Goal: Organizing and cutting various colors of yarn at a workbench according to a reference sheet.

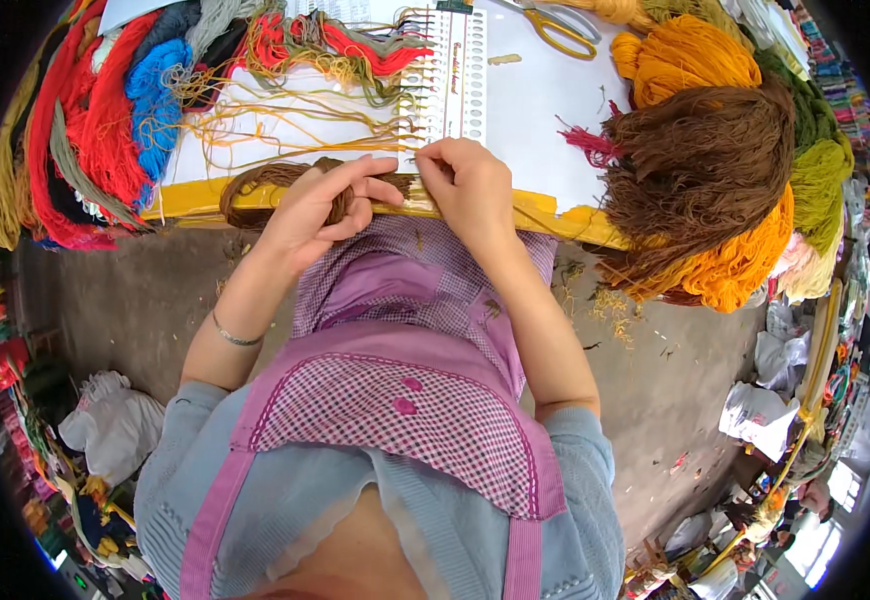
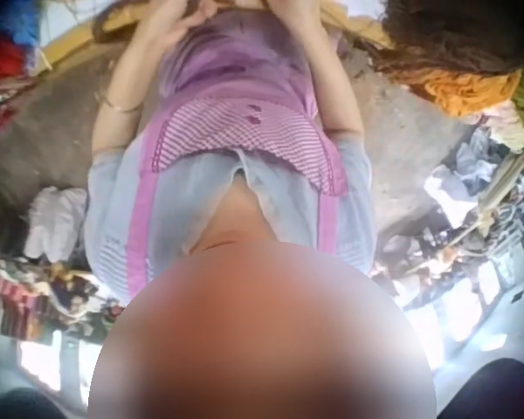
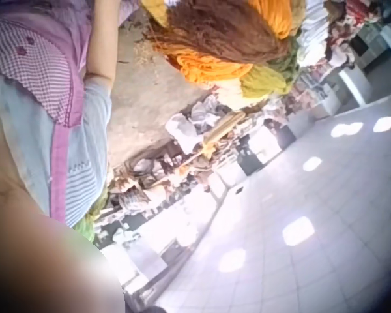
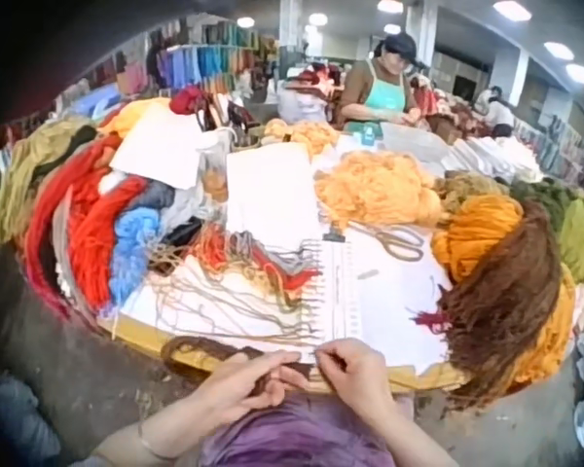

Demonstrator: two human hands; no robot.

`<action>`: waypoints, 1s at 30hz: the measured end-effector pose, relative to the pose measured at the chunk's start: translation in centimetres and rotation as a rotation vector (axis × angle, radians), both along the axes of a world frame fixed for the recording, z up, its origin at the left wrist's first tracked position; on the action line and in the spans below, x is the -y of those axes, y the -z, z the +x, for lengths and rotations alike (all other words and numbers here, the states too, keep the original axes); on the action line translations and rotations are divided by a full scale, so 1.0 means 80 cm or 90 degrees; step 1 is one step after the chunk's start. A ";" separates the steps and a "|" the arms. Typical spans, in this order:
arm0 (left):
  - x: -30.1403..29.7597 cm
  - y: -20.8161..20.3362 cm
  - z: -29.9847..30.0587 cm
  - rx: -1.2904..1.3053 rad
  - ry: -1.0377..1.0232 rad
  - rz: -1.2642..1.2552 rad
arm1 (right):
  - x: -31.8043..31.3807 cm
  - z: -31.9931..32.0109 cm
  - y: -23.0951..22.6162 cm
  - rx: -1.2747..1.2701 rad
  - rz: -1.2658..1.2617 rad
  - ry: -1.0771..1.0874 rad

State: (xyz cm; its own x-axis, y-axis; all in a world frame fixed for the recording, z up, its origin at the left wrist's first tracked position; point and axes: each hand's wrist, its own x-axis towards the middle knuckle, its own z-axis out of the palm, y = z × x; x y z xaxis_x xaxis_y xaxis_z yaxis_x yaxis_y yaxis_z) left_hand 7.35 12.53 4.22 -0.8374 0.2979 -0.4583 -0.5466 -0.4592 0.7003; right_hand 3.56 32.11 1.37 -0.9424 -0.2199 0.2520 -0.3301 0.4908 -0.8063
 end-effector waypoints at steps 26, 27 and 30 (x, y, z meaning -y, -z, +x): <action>0.015 -0.003 -0.028 -0.101 -0.053 -0.060 | 0.008 0.005 -0.013 0.094 0.003 0.003; 0.013 -0.002 -0.030 -0.088 -0.016 0.008 | 0.009 0.005 -0.018 0.095 0.047 0.012; -0.004 -0.022 -0.037 -0.156 0.170 -0.193 | 0.015 0.006 -0.019 0.079 0.078 0.052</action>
